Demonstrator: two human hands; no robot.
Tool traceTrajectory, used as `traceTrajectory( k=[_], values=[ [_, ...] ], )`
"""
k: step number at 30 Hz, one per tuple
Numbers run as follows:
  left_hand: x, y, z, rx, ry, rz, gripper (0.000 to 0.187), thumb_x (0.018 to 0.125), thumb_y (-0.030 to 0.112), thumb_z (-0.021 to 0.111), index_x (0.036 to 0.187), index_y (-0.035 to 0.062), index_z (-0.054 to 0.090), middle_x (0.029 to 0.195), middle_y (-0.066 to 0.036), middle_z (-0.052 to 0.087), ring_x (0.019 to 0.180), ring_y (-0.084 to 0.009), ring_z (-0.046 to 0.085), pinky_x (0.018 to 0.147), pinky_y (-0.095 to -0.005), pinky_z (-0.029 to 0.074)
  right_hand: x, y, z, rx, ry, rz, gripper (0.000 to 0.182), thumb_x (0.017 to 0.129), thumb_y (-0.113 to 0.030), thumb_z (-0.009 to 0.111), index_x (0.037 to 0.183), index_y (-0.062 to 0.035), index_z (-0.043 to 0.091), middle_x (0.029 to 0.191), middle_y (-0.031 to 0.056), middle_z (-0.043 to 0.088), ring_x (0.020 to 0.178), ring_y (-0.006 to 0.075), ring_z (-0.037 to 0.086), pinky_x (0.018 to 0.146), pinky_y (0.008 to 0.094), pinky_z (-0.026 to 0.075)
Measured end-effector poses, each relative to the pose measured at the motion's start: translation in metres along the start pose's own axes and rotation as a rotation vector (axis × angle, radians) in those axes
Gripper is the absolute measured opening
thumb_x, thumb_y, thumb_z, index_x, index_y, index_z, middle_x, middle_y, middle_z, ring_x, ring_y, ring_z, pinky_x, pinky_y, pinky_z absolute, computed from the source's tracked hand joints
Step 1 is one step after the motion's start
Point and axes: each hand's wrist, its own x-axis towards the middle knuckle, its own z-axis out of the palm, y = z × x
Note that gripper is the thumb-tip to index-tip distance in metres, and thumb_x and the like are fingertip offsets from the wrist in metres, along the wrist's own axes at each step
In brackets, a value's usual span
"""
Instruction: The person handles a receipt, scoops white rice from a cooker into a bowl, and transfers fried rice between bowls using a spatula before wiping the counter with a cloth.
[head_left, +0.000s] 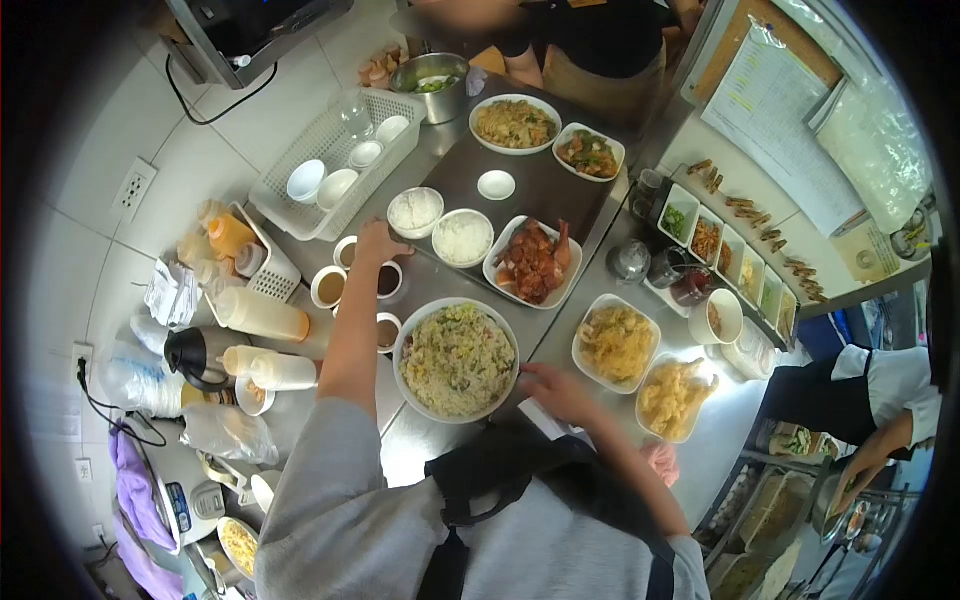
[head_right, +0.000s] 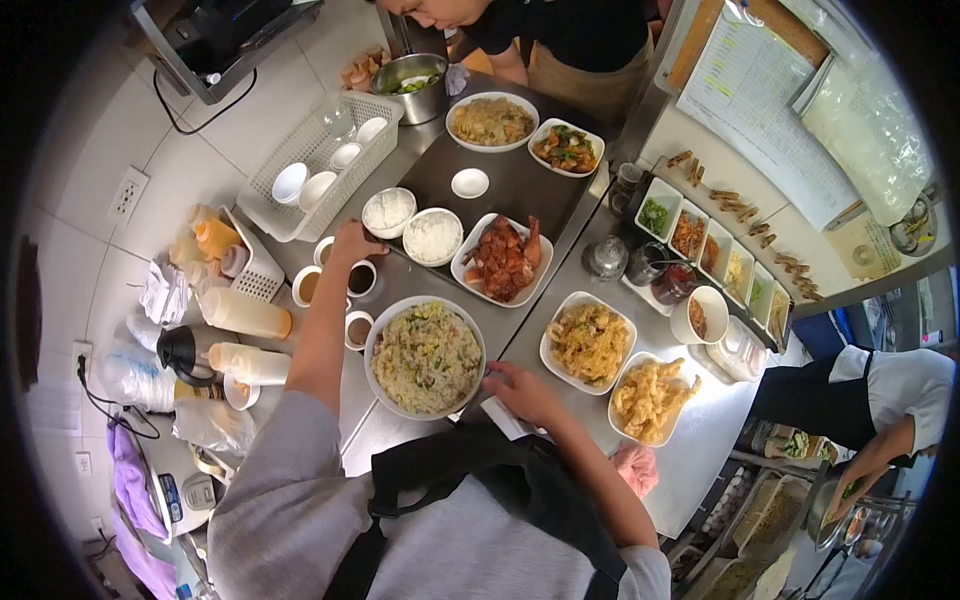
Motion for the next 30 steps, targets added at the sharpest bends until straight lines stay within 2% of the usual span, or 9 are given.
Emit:
traceTrajectory(
  k=[2, 6, 9, 12, 15, 16, 20, 26, 30],
  values=[
    [-0.012, 0.0, 0.004, -0.048, -0.005, 0.027, 0.078, 0.054, 0.041, 0.082, 0.114, -0.0043, 0.061, 0.122, -0.024, 0.057, 0.113, -0.0375, 0.053, 0.1, -0.0422, 0.043, 0.005, 0.013, 0.019, -0.126, 0.075, -0.083, 0.052, 0.092, -0.041, 0.055, 0.134, -0.0107, 0.051, 0.09, 0.0205, 0.069, 0.087, 0.0318, 0.067, 0.08, 0.0413, 0.05],
    [-0.022, 0.001, -0.023, -0.101, 0.278, 0.061, 0.074, 0.056, 0.035, 0.08, 0.117, -0.0031, 0.06, 0.118, -0.025, 0.058, 0.112, -0.0395, 0.053, 0.099, -0.0432, 0.043, 0.006, 0.012, 0.012, -0.1, 0.146, -0.14, 0.047, 0.093, -0.039, 0.054, 0.128, -0.0067, 0.056, 0.094, 0.0195, 0.069, 0.086, 0.0309, 0.066, 0.08, 0.0379, 0.05],
    [-0.045, 0.006, -0.049, -0.095, 0.68, 0.021, 0.067, 0.063, 0.032, 0.078, 0.118, -0.0022, 0.059, 0.113, -0.024, 0.059, 0.102, -0.0376, 0.057, 0.094, -0.0419, 0.046, -0.006, 0.036, 0.011, 0.067, 0.219, -0.176, 0.044, 0.096, -0.037, 0.051, 0.123, -0.0036, 0.059, 0.097, 0.0167, 0.068, 0.087, 0.0256, 0.064, 0.08, 0.0349, 0.049],
    [-0.049, 0.018, -0.068, -0.591, 0.651, -0.041, 0.057, 0.081, 0.044, 0.064, 0.119, 0.0016, 0.059, 0.113, -0.021, 0.061, 0.096, -0.0295, 0.059, 0.084, -0.0383, 0.049, -0.032, 0.056, 0.012, 0.308, 0.315, -0.162, 0.041, 0.098, -0.036, 0.049, 0.117, -0.0026, 0.061, 0.093, 0.0093, 0.067, 0.085, 0.017, 0.061, 0.078, 0.0318, 0.048],
    [-0.041, 0.062, -0.086, -1.325, 0.302, -0.063, 0.06, 0.09, 0.057, 0.048, 0.109, 0.0014, 0.061, 0.094, -0.013, 0.059, 0.074, -0.0192, 0.059, 0.064, -0.0317, 0.051, -0.057, 0.064, 0.012, 0.466, 0.305, -0.015, 0.039, 0.099, -0.037, 0.048, 0.112, -0.0031, 0.062, 0.087, 0.0019, 0.063, 0.082, 0.0103, 0.055, 0.075, 0.0285, 0.046],
    [-0.039, 0.08, -0.086, -1.316, 0.224, -0.066, 0.072, 0.091, 0.068, 0.036, 0.104, 0.0023, 0.062, 0.081, -0.009, 0.06, 0.065, -0.015, 0.058, 0.056, -0.028, 0.049, -0.06, 0.069, 0.014, 0.491, 0.32, -0.008, 0.04, 0.099, -0.038, 0.047, 0.11, -0.003, 0.063, 0.085, 0.0004, 0.061, 0.081, 0.0094, 0.054, 0.074, 0.0278, 0.046],
    [-0.013, 0.137, -0.071, -1.259, 0.043, 0.12, 0.06, 0.095, 0.056, 0.045, 0.094, 0.0, 0.067, 0.07, -0.006, 0.063, 0.048, -0.0129, 0.056, 0.046, -0.0255, 0.048, -0.068, 0.065, 0.014, 0.412, 0.414, 0.017, 0.039, 0.099, -0.039, 0.048, 0.104, -0.0022, 0.063, 0.08, -0.0014, 0.059, 0.077, 0.0083, 0.051, 0.072, 0.027, 0.044],
    [0.007, 0.215, -0.064, -1.106, 0.044, 0.407, 0.025, 0.09, 0.025, 0.066, 0.102, 0.0028, 0.07, 0.078, -0.004, 0.069, 0.057, -0.0065, 0.062, 0.051, -0.0188, 0.051, -0.075, 0.056, 0.008, 0.425, 0.395, -0.012, 0.033, 0.099, -0.034, 0.051, 0.103, -0.0029, 0.062, 0.078, -0.0022, 0.058, 0.076, 0.0069, 0.05, 0.071, 0.026, 0.044],
    [0.007, 0.243, -0.074, -1.037, -0.023, 0.376, 0.028, 0.089, 0.022, 0.067, 0.109, 0.003, 0.069, 0.089, -0.003, 0.071, 0.069, -0.0062, 0.066, 0.059, -0.0182, 0.052, -0.076, 0.058, 0.006, 0.524, 0.42, -0.038, 0.034, 0.099, -0.034, 0.05, 0.103, -0.0029, 0.062, 0.079, -0.0019, 0.058, 0.076, 0.007, 0.051, 0.072, 0.0258, 0.044]
  ],
)
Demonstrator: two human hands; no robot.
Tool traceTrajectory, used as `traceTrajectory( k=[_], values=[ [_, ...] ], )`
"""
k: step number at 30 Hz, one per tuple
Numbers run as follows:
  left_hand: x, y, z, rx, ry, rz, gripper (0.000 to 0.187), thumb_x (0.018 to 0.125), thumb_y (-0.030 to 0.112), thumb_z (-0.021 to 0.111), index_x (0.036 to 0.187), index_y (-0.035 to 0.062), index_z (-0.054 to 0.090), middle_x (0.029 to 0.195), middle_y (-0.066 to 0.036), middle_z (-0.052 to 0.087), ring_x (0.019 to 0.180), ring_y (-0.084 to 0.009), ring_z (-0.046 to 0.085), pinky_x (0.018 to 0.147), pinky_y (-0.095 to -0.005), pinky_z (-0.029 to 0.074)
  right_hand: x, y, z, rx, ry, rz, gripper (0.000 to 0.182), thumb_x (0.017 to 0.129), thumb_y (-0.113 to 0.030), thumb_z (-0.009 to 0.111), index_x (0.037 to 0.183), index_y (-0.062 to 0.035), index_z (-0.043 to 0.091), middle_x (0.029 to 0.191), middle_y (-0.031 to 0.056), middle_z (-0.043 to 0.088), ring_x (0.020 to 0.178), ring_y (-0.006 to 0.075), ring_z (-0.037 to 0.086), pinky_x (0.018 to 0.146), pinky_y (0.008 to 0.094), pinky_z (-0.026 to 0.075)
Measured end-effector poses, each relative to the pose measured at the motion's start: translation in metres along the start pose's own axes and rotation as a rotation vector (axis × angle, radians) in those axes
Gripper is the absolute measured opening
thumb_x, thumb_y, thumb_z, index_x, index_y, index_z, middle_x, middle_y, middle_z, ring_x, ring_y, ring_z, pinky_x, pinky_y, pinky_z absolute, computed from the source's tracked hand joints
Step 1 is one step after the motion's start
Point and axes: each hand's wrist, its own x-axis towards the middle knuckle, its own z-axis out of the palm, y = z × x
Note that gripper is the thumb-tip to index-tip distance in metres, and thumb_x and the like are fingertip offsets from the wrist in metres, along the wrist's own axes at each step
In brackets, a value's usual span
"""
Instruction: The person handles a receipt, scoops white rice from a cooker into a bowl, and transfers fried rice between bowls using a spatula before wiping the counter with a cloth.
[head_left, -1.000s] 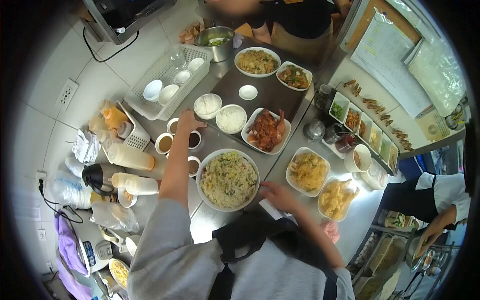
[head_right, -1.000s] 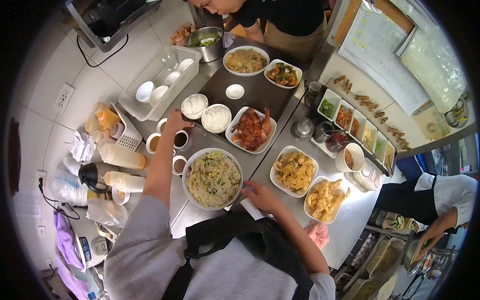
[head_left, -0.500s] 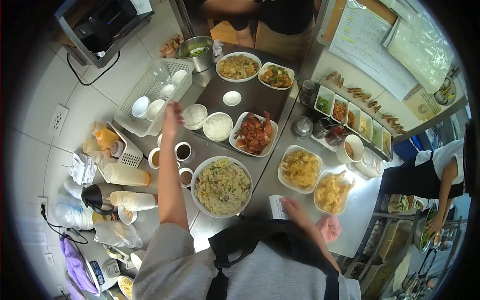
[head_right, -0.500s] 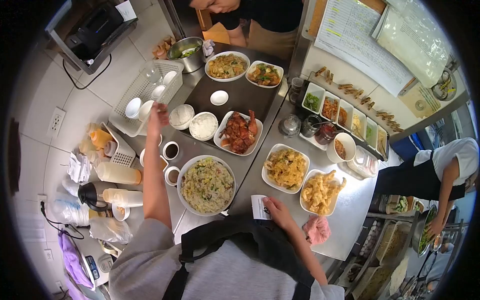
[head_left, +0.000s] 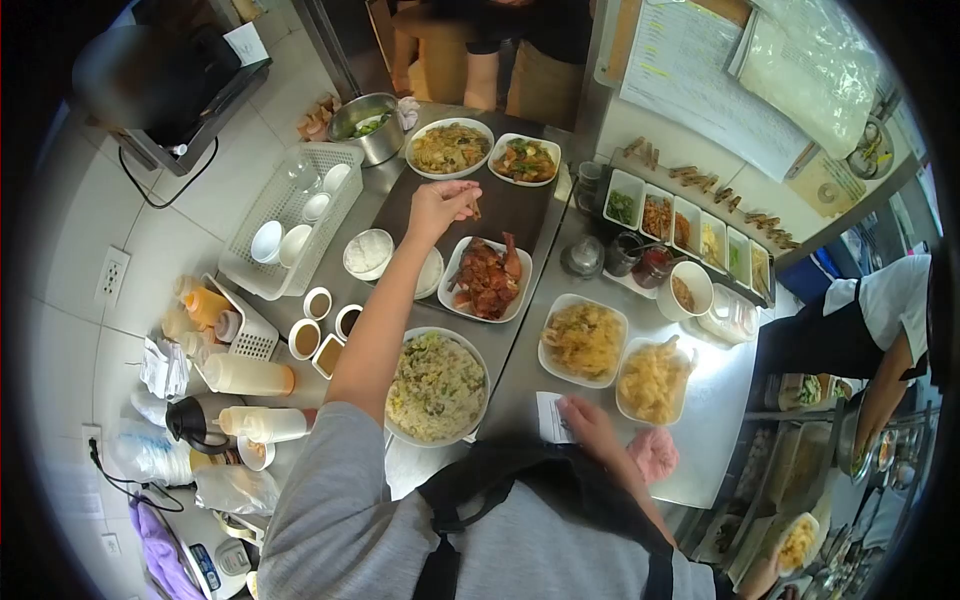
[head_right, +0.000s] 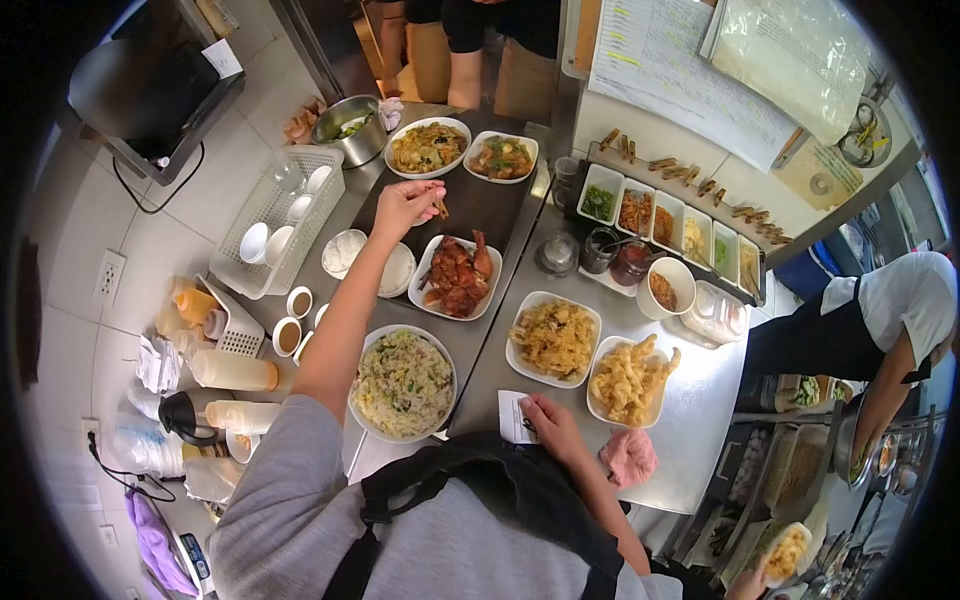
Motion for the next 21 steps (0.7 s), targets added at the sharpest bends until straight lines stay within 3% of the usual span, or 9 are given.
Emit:
traceTrajectory(
  k=[6, 11, 12, 13, 14, 15, 17, 19, 21],
  values=[
    [0.019, -0.034, 0.004, 0.013, -0.171, 0.108, 0.027, 0.092, 0.017, 0.061, 0.113, 0.0011, 0.067, 0.094, -0.004, 0.071, 0.086, -0.0085, 0.065, 0.072, -0.0234, 0.051, 0.009, -0.011, -0.001, -0.048, -0.036, -0.063, 0.034, 0.099, -0.035, 0.05, 0.103, -0.0023, 0.061, 0.078, 0.0021, 0.06, 0.075, 0.0104, 0.053, 0.07, 0.0278, 0.045],
    [0.008, -0.041, -0.014, 0.393, -0.091, 0.211, 0.025, 0.09, 0.012, 0.06, 0.113, 0.0043, 0.067, 0.097, -0.007, 0.071, 0.087, -0.0104, 0.065, 0.077, -0.0247, 0.05, -0.001, -0.032, -0.005, -0.108, 0.059, -0.207, 0.04, 0.1, -0.036, 0.048, 0.091, 0.0002, 0.061, 0.068, 0.0081, 0.054, 0.067, 0.0135, 0.052, 0.064, 0.0309, 0.044],
    [0.006, -0.039, -0.015, 0.365, -0.035, 0.252, 0.026, 0.085, 0.02, 0.066, 0.108, 0.0095, 0.071, 0.094, -0.01, 0.072, 0.083, -0.0194, 0.069, 0.077, -0.0306, 0.052, -0.002, -0.028, -0.018, -0.12, 0.076, -0.168, 0.047, 0.099, -0.039, 0.048, 0.078, 0.0015, 0.059, 0.059, 0.0086, 0.048, 0.058, 0.0158, 0.047, 0.058, 0.0346, 0.042],
    [0.002, -0.032, -0.017, 0.42, -0.029, 0.229, 0.026, 0.086, 0.021, 0.067, 0.109, 0.0075, 0.07, 0.093, -0.008, 0.073, 0.082, -0.0158, 0.068, 0.078, -0.0289, 0.052, -0.015, -0.04, -0.035, -0.145, 0.097, -0.055, 0.049, 0.099, -0.04, 0.049, 0.074, 0.0016, 0.057, 0.057, 0.0085, 0.045, 0.056, 0.0156, 0.045, 0.056, 0.0353, 0.041],
    [-0.008, -0.017, -0.015, 0.27, -0.04, 0.143, 0.027, 0.088, 0.022, 0.066, 0.108, 0.0035, 0.07, 0.093, -0.006, 0.073, 0.083, -0.0122, 0.067, 0.078, -0.0273, 0.052, -0.036, -0.063, -0.05, -0.146, 0.13, 0.067, 0.052, 0.098, -0.042, 0.049, 0.07, 0.0018, 0.056, 0.055, 0.0084, 0.042, 0.053, 0.0155, 0.043, 0.054, 0.0359, 0.04],
    [0.004, -0.041, -0.027, 0.339, -0.015, 0.161, 0.028, 0.088, 0.02, 0.068, 0.107, -0.0007, 0.069, 0.093, -0.007, 0.072, 0.084, -0.0115, 0.066, 0.075, -0.0255, 0.052, -0.053, -0.071, -0.065, -0.13, 0.152, 0.19, 0.055, 0.098, -0.043, 0.05, 0.066, 0.0019, 0.054, 0.052, 0.0083, 0.04, 0.051, 0.0154, 0.041, 0.052, 0.0365, 0.039],
    [-0.004, -0.045, -0.038, 0.103, 0.006, 0.101, 0.029, 0.085, 0.016, 0.072, 0.105, -0.0045, 0.069, 0.09, -0.009, 0.071, 0.08, -0.0106, 0.064, 0.066, -0.0218, 0.051, -0.088, -0.03, -0.107, -0.29, 0.216, 0.158, 0.053, 0.093, -0.043, 0.058, 0.064, 0.0011, 0.058, 0.05, 0.0075, 0.044, 0.048, 0.0141, 0.042, 0.05, 0.0344, 0.039],
    [-0.038, -0.022, -0.04, 0.2, 0.066, 0.03, 0.029, 0.085, 0.019, 0.073, 0.103, -0.0043, 0.069, 0.089, -0.008, 0.07, 0.079, -0.0094, 0.062, 0.069, -0.0224, 0.051, -0.144, -0.018, -0.137, -0.253, 0.302, 0.099, 0.045, 0.087, -0.04, 0.066, 0.069, 0.0006, 0.065, 0.053, 0.0082, 0.053, 0.048, 0.014, 0.046, 0.051, 0.0339, 0.041],
    [-0.059, -0.017, -0.041, 0.208, 0.128, 0.071, 0.028, 0.086, 0.018, 0.073, 0.102, -0.0042, 0.069, 0.089, -0.008, 0.07, 0.08, -0.0096, 0.063, 0.072, -0.0231, 0.051, -0.187, 0.003, -0.158, -0.321, 0.305, 0.413, 0.034, 0.082, -0.036, 0.071, 0.077, -0.0027, 0.072, 0.061, 0.0071, 0.064, 0.055, 0.0147, 0.055, 0.056, 0.0323, 0.045]
  ],
)
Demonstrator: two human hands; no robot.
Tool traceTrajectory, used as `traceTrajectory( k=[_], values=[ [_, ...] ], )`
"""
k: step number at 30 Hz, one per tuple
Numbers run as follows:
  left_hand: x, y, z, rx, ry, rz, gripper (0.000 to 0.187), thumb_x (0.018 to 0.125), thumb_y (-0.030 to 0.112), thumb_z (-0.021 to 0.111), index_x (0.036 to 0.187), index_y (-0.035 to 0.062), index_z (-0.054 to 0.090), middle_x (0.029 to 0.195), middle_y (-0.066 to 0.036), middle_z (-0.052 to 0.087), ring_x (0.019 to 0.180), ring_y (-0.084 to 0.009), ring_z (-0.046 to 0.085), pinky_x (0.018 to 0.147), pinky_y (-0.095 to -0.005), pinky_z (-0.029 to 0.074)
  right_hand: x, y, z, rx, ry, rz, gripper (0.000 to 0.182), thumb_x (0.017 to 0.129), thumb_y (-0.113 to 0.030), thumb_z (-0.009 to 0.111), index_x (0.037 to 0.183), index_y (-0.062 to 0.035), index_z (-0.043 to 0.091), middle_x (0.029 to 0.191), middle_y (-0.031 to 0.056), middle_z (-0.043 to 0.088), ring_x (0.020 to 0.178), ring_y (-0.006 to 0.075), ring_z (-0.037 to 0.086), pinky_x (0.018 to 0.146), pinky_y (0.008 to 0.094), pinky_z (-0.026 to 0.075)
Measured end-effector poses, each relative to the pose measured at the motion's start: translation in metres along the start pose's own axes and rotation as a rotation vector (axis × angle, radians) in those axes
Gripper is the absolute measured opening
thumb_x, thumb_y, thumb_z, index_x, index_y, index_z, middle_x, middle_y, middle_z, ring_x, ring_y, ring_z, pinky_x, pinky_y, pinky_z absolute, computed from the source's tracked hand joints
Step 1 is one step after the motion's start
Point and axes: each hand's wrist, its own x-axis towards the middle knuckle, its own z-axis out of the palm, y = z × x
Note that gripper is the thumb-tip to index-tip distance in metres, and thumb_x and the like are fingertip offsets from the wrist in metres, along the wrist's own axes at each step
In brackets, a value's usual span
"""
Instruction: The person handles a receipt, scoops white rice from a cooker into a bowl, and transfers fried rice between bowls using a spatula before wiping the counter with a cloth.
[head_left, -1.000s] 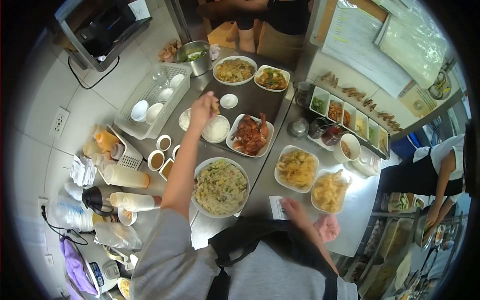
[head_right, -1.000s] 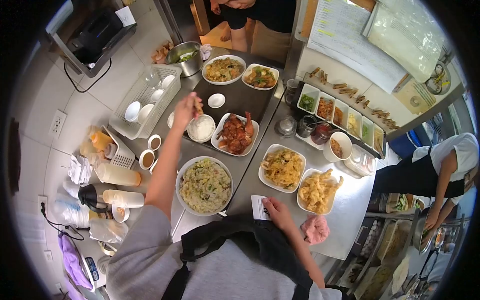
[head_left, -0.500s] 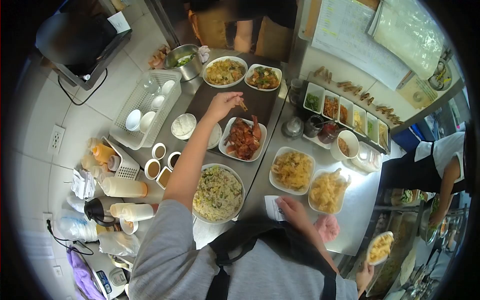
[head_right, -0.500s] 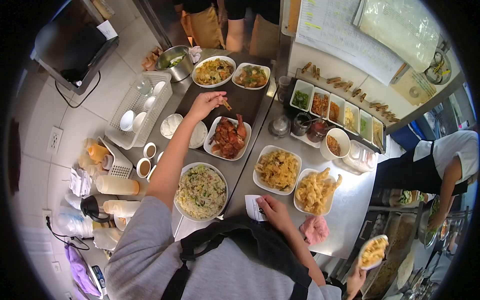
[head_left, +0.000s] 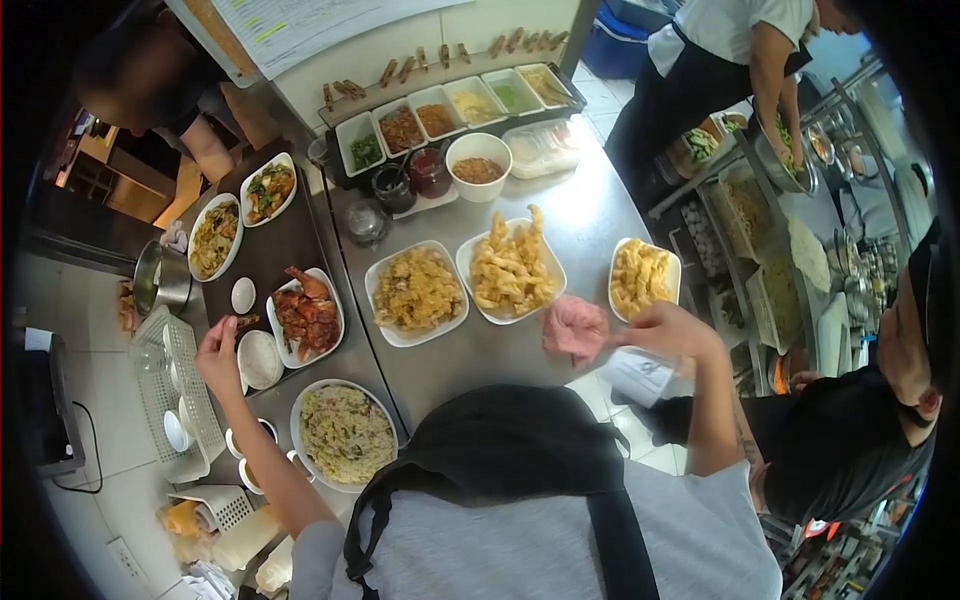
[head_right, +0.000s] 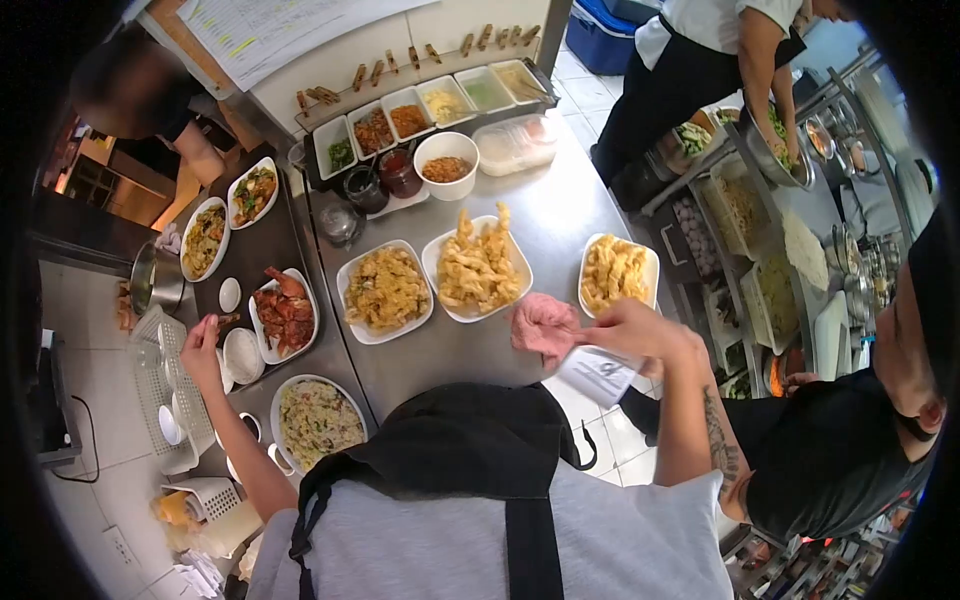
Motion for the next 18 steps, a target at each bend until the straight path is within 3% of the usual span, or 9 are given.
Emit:
traceTrajectory(
  k=[3, 6, 7, 10, 11, 12, 14, 17, 18],
  values=[
    [-0.025, -0.002, 0.0, -0.067, 0.082, 0.092, 0.026, 0.087, 0.016, 0.071, 0.102, -0.0042, 0.069, 0.096, -0.011, 0.07, 0.082, -0.0124, 0.064, 0.077, -0.0256, 0.052, -0.007, 0.07, 0.018, 0.034, -0.022, -0.066, 0.033, 0.08, -0.036, 0.073, 0.092, -0.0051, 0.075, 0.075, 0.007, 0.07, 0.073, 0.0154, 0.064, 0.071, 0.0303, 0.049],
    [-0.056, 0.01, 0.005, -0.168, 0.134, 0.024, 0.025, 0.089, 0.018, 0.069, 0.101, -0.0031, 0.069, 0.102, -0.013, 0.069, 0.084, -0.0153, 0.066, 0.079, -0.0274, 0.053, -0.016, 0.091, 0.025, -0.075, -0.205, 0.24, 0.036, 0.077, -0.037, 0.074, 0.096, -0.0072, 0.075, 0.088, 0.0087, 0.072, 0.084, 0.02, 0.066, 0.08, 0.0307, 0.048],
    [-0.064, 0.015, 0.005, -0.155, 0.135, 0.015, 0.025, 0.09, 0.019, 0.067, 0.102, -0.0028, 0.069, 0.103, -0.013, 0.068, 0.086, -0.0159, 0.067, 0.079, -0.0277, 0.053, -0.013, 0.107, 0.033, -0.037, -0.2, 0.204, 0.038, 0.078, -0.037, 0.074, 0.1, -0.0062, 0.074, 0.087, 0.0062, 0.071, 0.08, 0.0169, 0.065, 0.075, 0.0298, 0.049],
    [-0.076, 0.029, 0.007, -0.146, 0.121, -0.005, 0.029, 0.093, 0.023, 0.064, 0.106, -0.0023, 0.067, 0.106, -0.014, 0.067, 0.089, -0.0173, 0.067, 0.079, -0.0281, 0.053, 0.001, 0.148, 0.058, 0.451, 0.074, 0.17, 0.047, 0.075, -0.044, 0.076, 0.1, -0.0038, 0.072, 0.071, 0.002, 0.066, 0.062, 0.0103, 0.06, 0.052, 0.0265, 0.046],
    [-0.078, 0.032, 0.007, -0.159, 0.117, -0.012, 0.032, 0.093, 0.025, 0.062, 0.108, -0.0023, 0.066, 0.106, -0.014, 0.067, 0.089, -0.0175, 0.067, 0.079, -0.028, 0.053, 0.008, 0.16, 0.061, 0.536, 0.174, 0.254, 0.051, 0.083, -0.043, 0.07, 0.108, 0.0003, 0.067, 0.068, 0.0005, 0.062, 0.051, 0.0082, 0.054, 0.042, 0.0234, 0.04],
    [-0.081, 0.035, 0.006, -0.174, 0.117, -0.018, 0.034, 0.094, 0.027, 0.061, 0.111, -0.0024, 0.065, 0.106, -0.014, 0.067, 0.09, -0.0177, 0.067, 0.079, -0.0279, 0.053, 0.014, 0.165, 0.064, 0.646, 0.317, 0.139, 0.046, 0.088, -0.041, 0.064, 0.102, 0.0029, 0.066, 0.067, 0.0006, 0.062, 0.044, 0.0072, 0.051, 0.036, 0.0222, 0.037],
    [-0.084, 0.042, 0.004, -0.244, 0.107, -0.049, 0.038, 0.095, 0.029, 0.059, 0.116, -0.0025, 0.061, 0.106, -0.013, 0.066, 0.091, -0.0179, 0.067, 0.078, -0.0279, 0.054, 0.02, 0.174, 0.062, 0.831, 0.427, 0.141, 0.044, 0.094, -0.041, 0.053, 0.094, 0.001, 0.064, 0.065, 0.0022, 0.062, 0.043, 0.008, 0.051, 0.034, 0.022, 0.036],
    [-0.089, 0.042, 0.007, -0.364, 0.083, -0.09, 0.042, 0.096, 0.032, 0.058, 0.12, -0.0024, 0.057, 0.106, -0.012, 0.065, 0.092, -0.0183, 0.066, 0.079, -0.028, 0.053, 0.017, 0.161, 0.051, 0.924, 0.27, 0.127, 0.044, 0.097, -0.041, 0.042, 0.094, -0.0012, 0.062, 0.066, 0.0042, 0.064, 0.042, 0.0091, 0.051, 0.032, 0.0225, 0.035],
    [-0.089, 0.042, 0.008, -0.407, 0.076, -0.098, 0.043, 0.096, 0.033, 0.057, 0.12, -0.0023, 0.056, 0.106, -0.011, 0.065, 0.093, -0.0185, 0.066, 0.079, -0.028, 0.053, 0.027, 0.17, 0.055, 0.888, 0.228, 0.134, 0.045, 0.096, -0.039, 0.034, 0.099, -0.0016, 0.058, 0.073, 0.0061, 0.063, 0.043, 0.0099, 0.052, 0.031, 0.0231, 0.032]
  ],
)
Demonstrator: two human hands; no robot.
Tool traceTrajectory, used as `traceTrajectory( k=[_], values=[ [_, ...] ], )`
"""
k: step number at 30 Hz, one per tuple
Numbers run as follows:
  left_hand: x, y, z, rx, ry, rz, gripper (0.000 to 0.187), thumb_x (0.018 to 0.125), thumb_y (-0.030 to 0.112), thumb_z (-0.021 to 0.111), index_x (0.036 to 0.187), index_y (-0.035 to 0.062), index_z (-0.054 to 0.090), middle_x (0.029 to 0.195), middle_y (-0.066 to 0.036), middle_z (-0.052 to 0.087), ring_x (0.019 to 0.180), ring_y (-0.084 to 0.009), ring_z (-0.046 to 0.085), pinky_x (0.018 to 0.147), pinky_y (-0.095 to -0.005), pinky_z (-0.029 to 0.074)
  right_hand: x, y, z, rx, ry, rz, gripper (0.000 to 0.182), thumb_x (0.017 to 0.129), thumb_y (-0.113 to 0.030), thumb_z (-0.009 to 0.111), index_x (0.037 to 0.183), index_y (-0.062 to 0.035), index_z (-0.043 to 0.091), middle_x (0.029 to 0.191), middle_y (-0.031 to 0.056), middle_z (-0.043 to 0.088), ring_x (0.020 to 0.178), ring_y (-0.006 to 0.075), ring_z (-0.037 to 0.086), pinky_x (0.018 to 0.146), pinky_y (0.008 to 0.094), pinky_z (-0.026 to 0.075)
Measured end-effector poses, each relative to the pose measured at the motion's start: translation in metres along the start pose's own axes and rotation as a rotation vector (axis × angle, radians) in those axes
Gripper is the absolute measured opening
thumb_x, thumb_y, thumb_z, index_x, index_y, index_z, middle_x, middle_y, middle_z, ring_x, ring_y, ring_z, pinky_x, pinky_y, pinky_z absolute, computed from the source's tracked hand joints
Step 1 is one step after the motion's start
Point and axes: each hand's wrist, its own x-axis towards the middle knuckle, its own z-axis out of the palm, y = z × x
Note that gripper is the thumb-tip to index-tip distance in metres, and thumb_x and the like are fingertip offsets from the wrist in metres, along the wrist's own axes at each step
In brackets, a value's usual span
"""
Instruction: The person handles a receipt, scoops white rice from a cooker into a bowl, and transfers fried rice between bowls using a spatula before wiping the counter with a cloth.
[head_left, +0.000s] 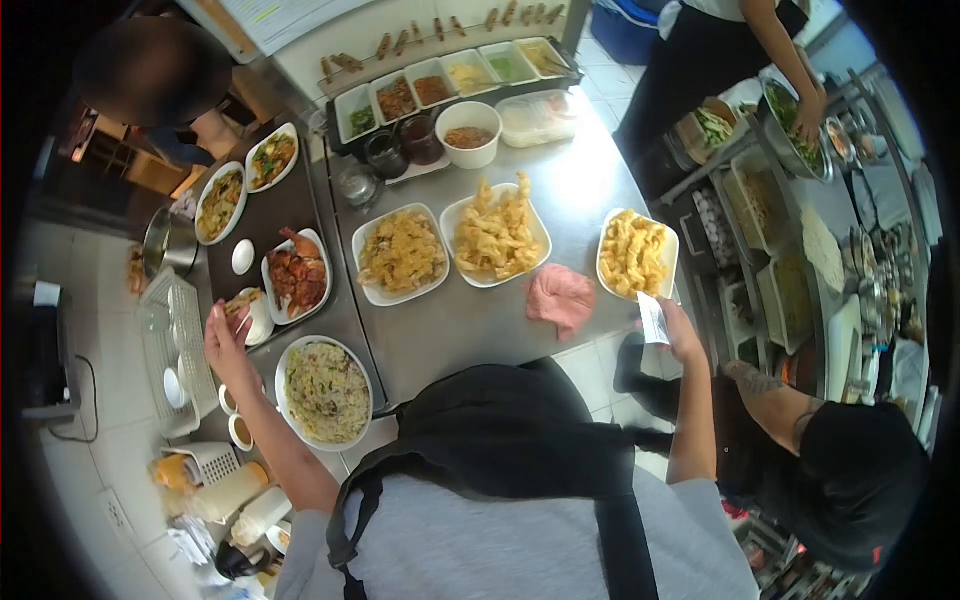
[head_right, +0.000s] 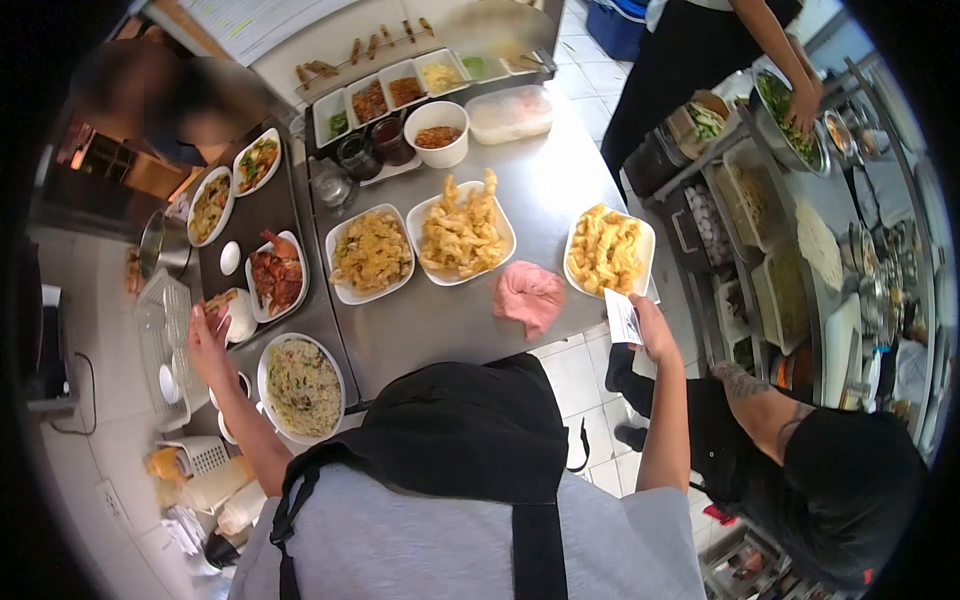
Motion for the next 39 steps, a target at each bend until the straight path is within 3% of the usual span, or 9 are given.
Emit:
traceTrajectory(
  k=[6, 10, 15, 19, 22, 29, 32, 33, 39],
  values=[
    [-0.013, 0.006, 0.01, -0.398, -0.039, -0.102, 0.037, 0.097, 0.03, 0.053, 0.12, 0.0003, 0.05, 0.096, -0.009, 0.062, 0.087, -0.0188, 0.065, 0.077, -0.031, 0.054, 0.001, 0.004, 0.012, 0.129, 0.423, -0.078, 0.032, 0.093, -0.038, 0.04, 0.087, -0.0091, 0.054, 0.065, 0.0014, 0.052, 0.049, 0.012, 0.051, 0.036, 0.0257, 0.036],
    [-0.028, 0.013, -0.001, -0.369, 0.007, -0.225, 0.029, 0.095, 0.016, 0.047, 0.12, 0.0023, 0.048, 0.082, -0.002, 0.054, 0.07, -0.0151, 0.058, 0.064, -0.0284, 0.052, 0.008, -0.01, -0.035, -0.287, 0.359, -0.531, 0.037, 0.098, -0.029, 0.038, 0.079, -0.0009, 0.053, 0.068, 0.0003, 0.048, 0.066, 0.0113, 0.045, 0.058, 0.0335, 0.037],
    [-0.039, 0.023, 0.001, -0.489, -0.084, -0.324, 0.027, 0.09, 0.007, 0.043, 0.116, 0.0057, 0.048, 0.072, 0.001, 0.045, 0.053, -0.0071, 0.039, 0.046, -0.0223, 0.032, -0.012, -0.137, 0.03, -0.33, 0.201, -0.474, 0.044, 0.097, -0.029, 0.041, 0.105, 0.0082, 0.061, 0.105, 0.0118, 0.055, 0.092, 0.0168, 0.052, 0.081, 0.029, 0.041],
    [-0.044, 0.024, -0.001, -0.473, -0.057, -0.316, 0.025, 0.092, 0.011, 0.042, 0.115, 0.0048, 0.05, 0.071, 0.002, 0.044, 0.05, -0.0051, 0.035, 0.043, -0.0202, 0.028, -0.005, -0.211, 0.173, -0.138, -0.12, -0.325, 0.037, 0.097, -0.039, 0.041, 0.093, -0.0053, 0.056, 0.07, 0.0064, 0.059, 0.053, 0.0133, 0.054, 0.044, 0.0264, 0.041],
    [-0.049, 0.026, -0.01, -0.4, -0.081, -0.303, 0.028, 0.093, 0.013, 0.041, 0.116, 0.0038, 0.052, 0.07, 0.003, 0.043, 0.048, -0.0035, 0.033, 0.042, -0.019, 0.027, 0.036, -0.24, 0.278, -0.026, -0.59, -0.141, 0.039, 0.099, -0.04, 0.035, 0.09, -0.0059, 0.053, 0.059, 0.0034, 0.047, 0.038, 0.0099, 0.033, 0.033, 0.0209, 0.028],
    [0.003, 0.008, -0.048, -0.092, -0.118, -0.298, 0.028, 0.097, 0.019, 0.048, 0.12, 0.0067, 0.058, 0.074, 0.004, 0.05, 0.054, -0.0046, 0.038, 0.047, -0.0212, 0.031, 0.129, -0.271, 0.47, -0.374, -0.946, -0.081, 0.05, 0.099, -0.035, 0.026, 0.096, 0.001, 0.06, 0.058, -0.0055, 0.037, 0.043, 0.0071, 0.023, 0.04, 0.0236, 0.024],
    [0.044, -0.024, -0.075, 0.411, -0.015, 0.1, 0.026, 0.095, 0.018, 0.052, 0.117, 0.0074, 0.062, 0.078, 0.002, 0.056, 0.061, -0.0079, 0.048, 0.054, -0.026, 0.041, 0.161, -0.279, 0.506, -0.456, -0.99, 0.042, 0.051, 0.1, -0.036, 0.025, 0.097, 0.0011, 0.06, 0.058, -0.0068, 0.036, 0.043, 0.0058, 0.023, 0.04, 0.0226, 0.023],
    [0.051, 0.006, -0.075, 0.554, -0.026, -0.03, 0.027, 0.092, 0.019, 0.056, 0.116, 0.0087, 0.064, 0.086, -0.005, 0.065, 0.069, -0.0166, 0.059, 0.066, -0.0322, 0.048, 0.164, -0.284, 0.513, -0.473, -0.977, 0.1, 0.052, 0.1, -0.037, 0.025, 0.098, 0.0012, 0.06, 0.058, -0.0071, 0.035, 0.043, 0.0054, 0.023, 0.039, 0.0222, 0.022],
    [0.165, -0.046, -0.047, 1.224, -0.094, 0.07, 0.031, 0.088, 0.028, 0.061, 0.116, 0.0143, 0.066, 0.104, -0.013, 0.069, 0.094, -0.0284, 0.066, 0.079, -0.0396, 0.053, 0.177, -0.285, 0.538, -0.517, -0.972, 0.188, 0.052, 0.1, -0.039, 0.026, 0.102, -0.0004, 0.061, 0.055, -0.0082, 0.032, 0.042, 0.0047, 0.024, 0.038, 0.0211, 0.021]
  ],
)
